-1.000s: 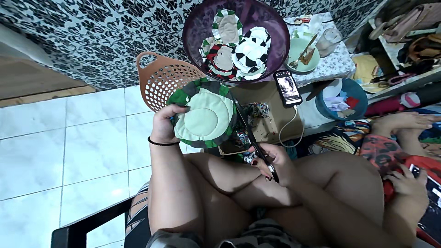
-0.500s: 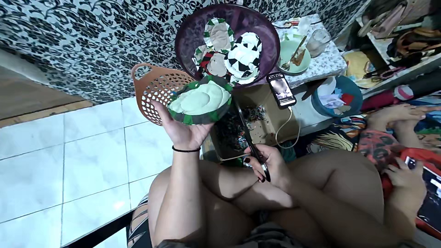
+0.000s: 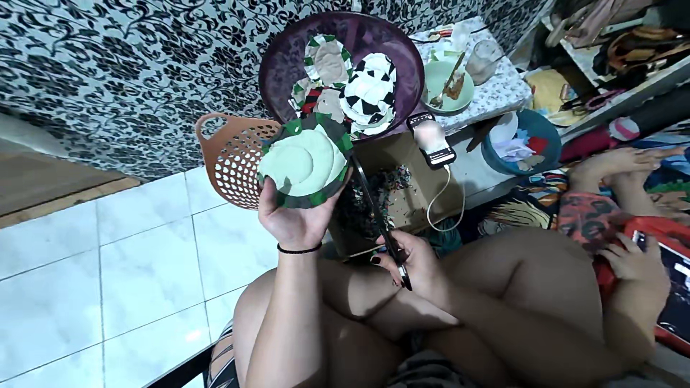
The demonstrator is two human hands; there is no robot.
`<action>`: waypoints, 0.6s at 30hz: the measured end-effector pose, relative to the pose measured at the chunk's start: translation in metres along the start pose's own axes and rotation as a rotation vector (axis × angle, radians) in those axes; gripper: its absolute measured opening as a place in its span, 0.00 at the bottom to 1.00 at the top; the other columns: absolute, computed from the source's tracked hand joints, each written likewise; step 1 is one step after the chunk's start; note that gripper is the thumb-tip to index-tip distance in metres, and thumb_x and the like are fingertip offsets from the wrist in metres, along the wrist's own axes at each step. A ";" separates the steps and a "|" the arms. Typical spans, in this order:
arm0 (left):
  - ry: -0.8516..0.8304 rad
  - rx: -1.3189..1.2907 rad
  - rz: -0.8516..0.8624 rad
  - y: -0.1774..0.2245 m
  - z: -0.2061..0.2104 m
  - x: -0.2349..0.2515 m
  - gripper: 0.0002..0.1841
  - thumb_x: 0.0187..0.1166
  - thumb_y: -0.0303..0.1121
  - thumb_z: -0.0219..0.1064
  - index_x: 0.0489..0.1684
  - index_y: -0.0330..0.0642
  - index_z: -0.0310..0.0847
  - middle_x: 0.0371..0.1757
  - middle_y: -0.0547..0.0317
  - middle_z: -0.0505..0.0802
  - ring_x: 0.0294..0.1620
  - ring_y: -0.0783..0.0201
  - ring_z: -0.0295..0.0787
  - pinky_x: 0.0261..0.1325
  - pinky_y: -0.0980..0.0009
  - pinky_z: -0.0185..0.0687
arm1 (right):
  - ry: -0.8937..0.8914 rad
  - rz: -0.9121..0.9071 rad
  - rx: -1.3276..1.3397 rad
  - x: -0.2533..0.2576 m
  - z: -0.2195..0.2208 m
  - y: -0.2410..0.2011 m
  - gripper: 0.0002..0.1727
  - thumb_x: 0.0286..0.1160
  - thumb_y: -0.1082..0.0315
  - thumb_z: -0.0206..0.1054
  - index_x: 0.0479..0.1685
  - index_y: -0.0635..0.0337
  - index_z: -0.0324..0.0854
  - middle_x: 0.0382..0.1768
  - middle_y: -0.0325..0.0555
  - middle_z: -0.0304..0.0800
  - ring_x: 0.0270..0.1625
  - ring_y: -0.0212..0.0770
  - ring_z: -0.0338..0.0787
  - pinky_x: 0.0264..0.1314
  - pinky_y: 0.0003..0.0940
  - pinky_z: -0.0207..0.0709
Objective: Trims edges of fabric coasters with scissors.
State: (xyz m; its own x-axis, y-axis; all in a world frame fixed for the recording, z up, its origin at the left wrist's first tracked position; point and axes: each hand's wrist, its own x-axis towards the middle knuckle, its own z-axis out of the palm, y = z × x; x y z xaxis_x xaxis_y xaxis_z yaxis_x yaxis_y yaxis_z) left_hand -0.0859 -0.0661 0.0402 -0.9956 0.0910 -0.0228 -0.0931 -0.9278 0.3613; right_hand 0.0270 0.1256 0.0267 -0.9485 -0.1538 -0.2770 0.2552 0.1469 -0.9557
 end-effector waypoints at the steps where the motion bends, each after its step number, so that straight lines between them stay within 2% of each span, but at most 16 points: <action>1: -0.012 0.008 -0.001 0.001 0.000 -0.001 0.29 0.80 0.50 0.58 0.78 0.47 0.69 0.79 0.40 0.77 0.80 0.34 0.72 0.77 0.28 0.67 | 0.001 -0.003 -0.006 0.000 0.000 0.001 0.23 0.74 0.59 0.75 0.59 0.68 0.82 0.29 0.39 0.86 0.19 0.22 0.79 0.25 0.19 0.78; 4: -0.026 0.063 0.005 0.004 -0.001 -0.002 0.26 0.77 0.42 0.63 0.74 0.46 0.72 0.75 0.41 0.81 0.77 0.38 0.76 0.76 0.31 0.71 | 0.009 -0.006 -0.014 -0.001 0.002 0.002 0.23 0.74 0.58 0.76 0.59 0.67 0.82 0.30 0.39 0.87 0.20 0.22 0.79 0.25 0.18 0.77; 6: 0.010 0.126 0.015 0.004 -0.001 -0.004 0.18 0.76 0.38 0.62 0.63 0.47 0.79 0.65 0.45 0.88 0.68 0.45 0.86 0.67 0.40 0.83 | 0.011 -0.011 -0.003 -0.001 0.002 0.003 0.24 0.74 0.58 0.76 0.60 0.67 0.82 0.31 0.40 0.88 0.20 0.21 0.79 0.26 0.18 0.77; 9: -0.002 0.134 0.012 0.005 -0.002 -0.005 0.13 0.74 0.33 0.58 0.53 0.46 0.82 0.57 0.48 0.92 0.60 0.51 0.90 0.62 0.48 0.87 | -0.030 -0.013 0.076 -0.002 0.001 0.003 0.25 0.73 0.59 0.76 0.62 0.68 0.81 0.31 0.38 0.85 0.21 0.23 0.80 0.26 0.20 0.79; 11: 0.009 0.120 0.006 0.006 -0.002 -0.005 0.13 0.73 0.32 0.58 0.52 0.46 0.82 0.57 0.47 0.92 0.60 0.50 0.90 0.62 0.47 0.87 | -0.128 -0.041 0.172 -0.003 0.000 0.004 0.30 0.75 0.55 0.73 0.67 0.70 0.75 0.33 0.37 0.82 0.26 0.26 0.83 0.32 0.23 0.84; 14: 0.051 0.099 0.001 0.006 -0.001 -0.005 0.16 0.76 0.33 0.53 0.58 0.45 0.79 0.63 0.45 0.89 0.67 0.46 0.87 0.69 0.43 0.83 | -0.223 -0.121 0.234 -0.001 0.001 0.012 0.41 0.75 0.47 0.71 0.74 0.75 0.68 0.37 0.36 0.82 0.34 0.26 0.84 0.40 0.24 0.84; 16: 0.061 0.089 -0.008 0.004 0.001 -0.006 0.17 0.78 0.33 0.51 0.60 0.45 0.80 0.64 0.45 0.89 0.68 0.46 0.87 0.69 0.43 0.83 | -0.238 -0.133 0.222 -0.001 0.002 0.011 0.43 0.75 0.45 0.70 0.75 0.76 0.67 0.38 0.36 0.82 0.35 0.24 0.83 0.41 0.22 0.82; 18: 0.041 0.073 -0.035 0.002 0.001 -0.006 0.16 0.77 0.32 0.53 0.58 0.45 0.81 0.62 0.45 0.90 0.66 0.47 0.88 0.67 0.44 0.84 | -0.242 -0.131 0.210 -0.001 0.002 0.010 0.43 0.76 0.45 0.70 0.76 0.75 0.67 0.39 0.37 0.82 0.36 0.24 0.83 0.41 0.21 0.81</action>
State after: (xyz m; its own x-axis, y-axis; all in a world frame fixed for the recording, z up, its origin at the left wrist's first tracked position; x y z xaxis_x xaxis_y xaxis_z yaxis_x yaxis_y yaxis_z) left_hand -0.0799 -0.0682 0.0417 -0.9915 0.1068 -0.0745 -0.1285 -0.8952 0.4268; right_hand 0.0308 0.1253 0.0177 -0.9102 -0.3890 -0.1422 0.1911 -0.0901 -0.9774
